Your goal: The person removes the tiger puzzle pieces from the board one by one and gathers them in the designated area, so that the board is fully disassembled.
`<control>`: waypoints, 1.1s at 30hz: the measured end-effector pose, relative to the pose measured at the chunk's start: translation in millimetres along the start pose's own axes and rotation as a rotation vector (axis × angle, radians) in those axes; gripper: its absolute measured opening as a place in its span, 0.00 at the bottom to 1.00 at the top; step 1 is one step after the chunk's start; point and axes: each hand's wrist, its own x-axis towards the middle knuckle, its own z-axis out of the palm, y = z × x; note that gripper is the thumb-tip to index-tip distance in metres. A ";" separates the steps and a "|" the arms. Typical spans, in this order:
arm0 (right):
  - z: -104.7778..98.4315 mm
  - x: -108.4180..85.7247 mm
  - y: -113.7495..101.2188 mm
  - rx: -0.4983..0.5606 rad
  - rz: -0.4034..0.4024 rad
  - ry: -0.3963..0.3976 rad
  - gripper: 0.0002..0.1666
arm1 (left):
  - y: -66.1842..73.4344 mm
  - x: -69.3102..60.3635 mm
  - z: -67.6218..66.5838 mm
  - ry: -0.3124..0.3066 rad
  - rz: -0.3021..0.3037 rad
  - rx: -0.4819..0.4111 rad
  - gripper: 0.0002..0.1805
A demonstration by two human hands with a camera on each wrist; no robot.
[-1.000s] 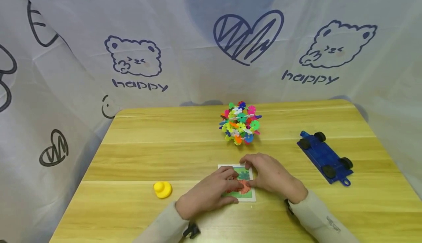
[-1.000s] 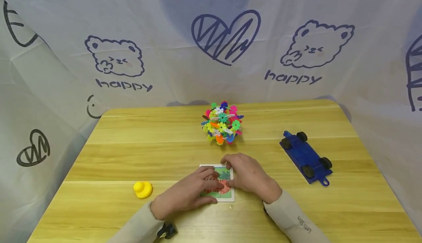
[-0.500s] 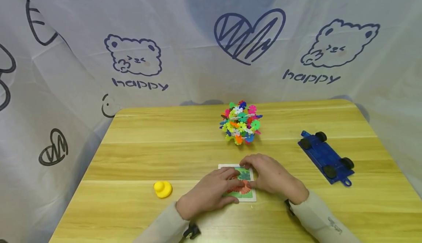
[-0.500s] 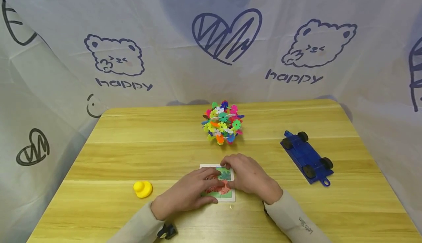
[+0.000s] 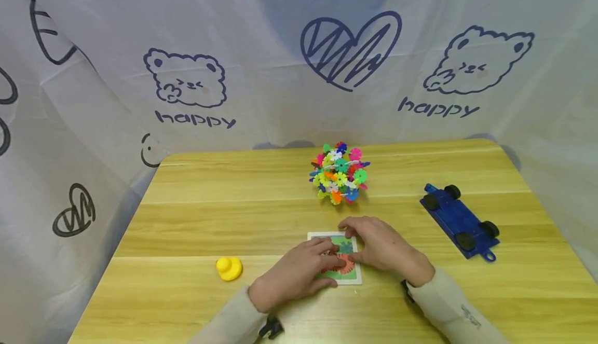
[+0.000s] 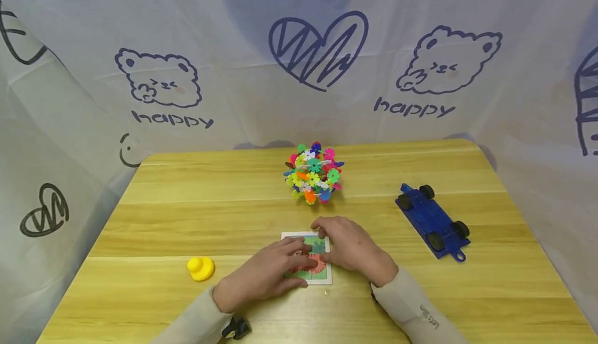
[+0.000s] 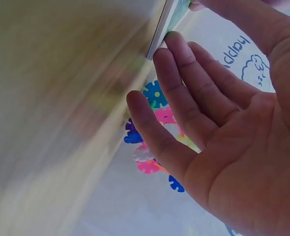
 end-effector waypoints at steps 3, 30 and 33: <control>0.6 -0.8 3.1 0.023 -0.020 -0.012 0.33 | 0.9 0.0 0.0 -0.001 -0.003 -0.003 0.22; 4.6 -0.5 13.3 0.174 -0.097 0.023 0.23 | 1.7 0.5 1.6 -0.006 -0.002 0.007 0.22; 4.5 0.7 14.1 0.221 -0.096 0.038 0.19 | 1.8 0.6 1.8 -0.009 -0.007 0.016 0.22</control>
